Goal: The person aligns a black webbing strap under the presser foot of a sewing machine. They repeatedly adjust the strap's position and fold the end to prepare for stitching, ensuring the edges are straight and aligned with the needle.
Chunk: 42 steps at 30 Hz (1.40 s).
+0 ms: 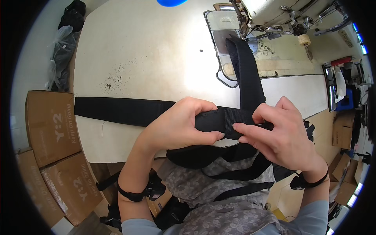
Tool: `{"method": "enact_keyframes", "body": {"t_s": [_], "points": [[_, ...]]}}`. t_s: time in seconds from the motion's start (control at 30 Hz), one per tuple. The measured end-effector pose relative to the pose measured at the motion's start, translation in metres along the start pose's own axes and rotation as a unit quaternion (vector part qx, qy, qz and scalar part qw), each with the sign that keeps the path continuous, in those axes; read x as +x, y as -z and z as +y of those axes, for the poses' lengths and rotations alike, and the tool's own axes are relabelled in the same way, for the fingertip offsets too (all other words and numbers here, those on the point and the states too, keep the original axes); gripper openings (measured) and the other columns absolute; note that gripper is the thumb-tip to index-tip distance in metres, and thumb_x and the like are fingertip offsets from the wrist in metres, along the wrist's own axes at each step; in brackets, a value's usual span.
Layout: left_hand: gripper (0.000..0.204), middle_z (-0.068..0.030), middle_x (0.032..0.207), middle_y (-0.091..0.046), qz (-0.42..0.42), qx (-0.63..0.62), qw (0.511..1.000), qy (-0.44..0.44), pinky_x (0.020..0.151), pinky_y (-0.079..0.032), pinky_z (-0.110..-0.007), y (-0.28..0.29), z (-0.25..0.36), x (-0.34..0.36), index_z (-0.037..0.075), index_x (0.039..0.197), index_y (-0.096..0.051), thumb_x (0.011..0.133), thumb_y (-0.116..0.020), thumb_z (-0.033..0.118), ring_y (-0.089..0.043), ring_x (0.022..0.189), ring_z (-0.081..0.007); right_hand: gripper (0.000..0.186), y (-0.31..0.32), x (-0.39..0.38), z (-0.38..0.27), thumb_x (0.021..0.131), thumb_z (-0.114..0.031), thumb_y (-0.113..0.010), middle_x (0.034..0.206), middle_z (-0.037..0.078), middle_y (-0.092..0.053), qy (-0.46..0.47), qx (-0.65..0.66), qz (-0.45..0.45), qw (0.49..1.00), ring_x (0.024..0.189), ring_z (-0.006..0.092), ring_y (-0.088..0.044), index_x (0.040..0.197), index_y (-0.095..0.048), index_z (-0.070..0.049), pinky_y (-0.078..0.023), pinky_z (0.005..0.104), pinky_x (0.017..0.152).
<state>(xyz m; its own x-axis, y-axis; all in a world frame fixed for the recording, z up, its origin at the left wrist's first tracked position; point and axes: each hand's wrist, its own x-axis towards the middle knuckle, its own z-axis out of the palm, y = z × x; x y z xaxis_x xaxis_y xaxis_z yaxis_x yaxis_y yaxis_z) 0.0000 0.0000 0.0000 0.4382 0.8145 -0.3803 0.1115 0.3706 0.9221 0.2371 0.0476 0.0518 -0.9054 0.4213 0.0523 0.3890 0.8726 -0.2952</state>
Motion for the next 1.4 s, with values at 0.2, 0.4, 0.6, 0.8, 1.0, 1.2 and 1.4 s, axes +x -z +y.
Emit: {"method": "enact_keyframes", "body": {"t_s": [0.2, 0.4, 0.6, 0.8, 1.0, 1.2, 1.4], "points": [[0.019, 0.0021, 0.075, -0.062, 0.004, 0.031, 0.999, -0.015, 0.060, -0.044, -0.020, 0.000, 0.000, 0.000, -0.002, 0.089, -0.065, 0.075, -0.075, 0.005, -0.053, 0.068, -0.0030, 0.025, 0.001, 0.001, -0.003, 0.075, -0.024, -0.075, 0.077, -0.001, -0.046, 0.001, -0.005, 0.000, 1.000, 0.062, 0.0132, -0.047, 0.098, -0.071, -0.015, -0.031, 0.0304, 0.064], [0.015, 0.0025, 0.073, -0.062, 0.007, 0.013, 1.000, -0.001, 0.059, -0.043, -0.020, -0.001, 0.001, 0.000, -0.002, 0.086, -0.065, 0.075, -0.075, 0.003, -0.053, 0.067, -0.0024, 0.027, -0.001, -0.001, -0.005, 0.071, -0.017, -0.067, 0.079, 0.001, -0.045, 0.019, -0.031, -0.004, 0.999, 0.063, 0.0134, -0.047, 0.097, -0.070, -0.011, -0.032, 0.0306, 0.065], [0.012, 0.0032, 0.072, -0.061, 0.012, 0.006, 1.000, 0.001, 0.057, -0.043, -0.019, -0.003, 0.003, -0.003, -0.002, 0.084, -0.064, 0.077, -0.074, 0.002, -0.052, 0.066, -0.0016, 0.027, -0.005, -0.002, -0.008, 0.072, -0.020, -0.072, 0.080, 0.000, -0.048, 0.038, -0.052, 0.004, 0.998, 0.061, 0.0138, -0.046, 0.098, -0.070, -0.012, -0.031, 0.0309, 0.063], [0.013, 0.0036, 0.074, -0.062, 0.016, -0.031, 0.999, -0.014, 0.059, -0.043, -0.019, -0.003, 0.009, -0.005, -0.002, 0.086, -0.065, 0.077, -0.074, 0.002, -0.052, 0.067, -0.0017, 0.025, -0.009, -0.006, 0.003, 0.075, -0.018, -0.070, 0.084, 0.001, -0.050, 0.032, -0.019, 0.002, 0.999, 0.062, 0.0153, -0.047, 0.098, -0.067, -0.009, -0.033, 0.0293, 0.064], [0.014, 0.0032, 0.077, -0.064, 0.020, -0.072, 0.997, -0.034, 0.063, -0.044, -0.019, -0.002, 0.008, -0.006, -0.002, 0.090, -0.069, 0.081, -0.077, 0.006, -0.055, 0.069, -0.0022, 0.060, 0.014, -0.006, 0.028, 0.075, -0.034, -0.082, 0.097, 0.005, -0.061, -0.179, 0.322, 0.090, 0.925, 0.092, 0.0166, -0.060, 0.124, -0.061, -0.007, -0.045, 0.0292, 0.076], [0.018, 0.0009, 0.085, -0.067, 0.046, -0.076, 0.989, -0.115, 0.069, -0.048, -0.021, -0.012, 0.015, -0.016, -0.002, 0.098, -0.069, 0.087, -0.074, 0.012, -0.058, 0.077, -0.0042, 0.046, 0.009, 0.003, 0.018, 0.085, -0.035, -0.076, 0.093, 0.004, -0.067, -0.238, 0.509, -0.118, 0.819, 0.085, 0.0088, -0.059, 0.116, -0.064, -0.003, -0.048, 0.0258, 0.074], [0.018, 0.0052, 0.076, -0.057, 0.073, -0.035, 0.980, -0.183, 0.061, -0.040, -0.020, -0.027, 0.017, -0.018, -0.001, 0.089, -0.067, 0.096, -0.063, 0.016, -0.048, 0.070, -0.0014, 0.027, -0.013, 0.010, -0.004, 0.096, -0.030, -0.065, 0.070, -0.009, -0.046, -0.167, 0.638, -0.079, 0.748, 0.065, 0.0012, -0.036, 0.089, -0.061, -0.004, -0.030, 0.0229, 0.054]]}}
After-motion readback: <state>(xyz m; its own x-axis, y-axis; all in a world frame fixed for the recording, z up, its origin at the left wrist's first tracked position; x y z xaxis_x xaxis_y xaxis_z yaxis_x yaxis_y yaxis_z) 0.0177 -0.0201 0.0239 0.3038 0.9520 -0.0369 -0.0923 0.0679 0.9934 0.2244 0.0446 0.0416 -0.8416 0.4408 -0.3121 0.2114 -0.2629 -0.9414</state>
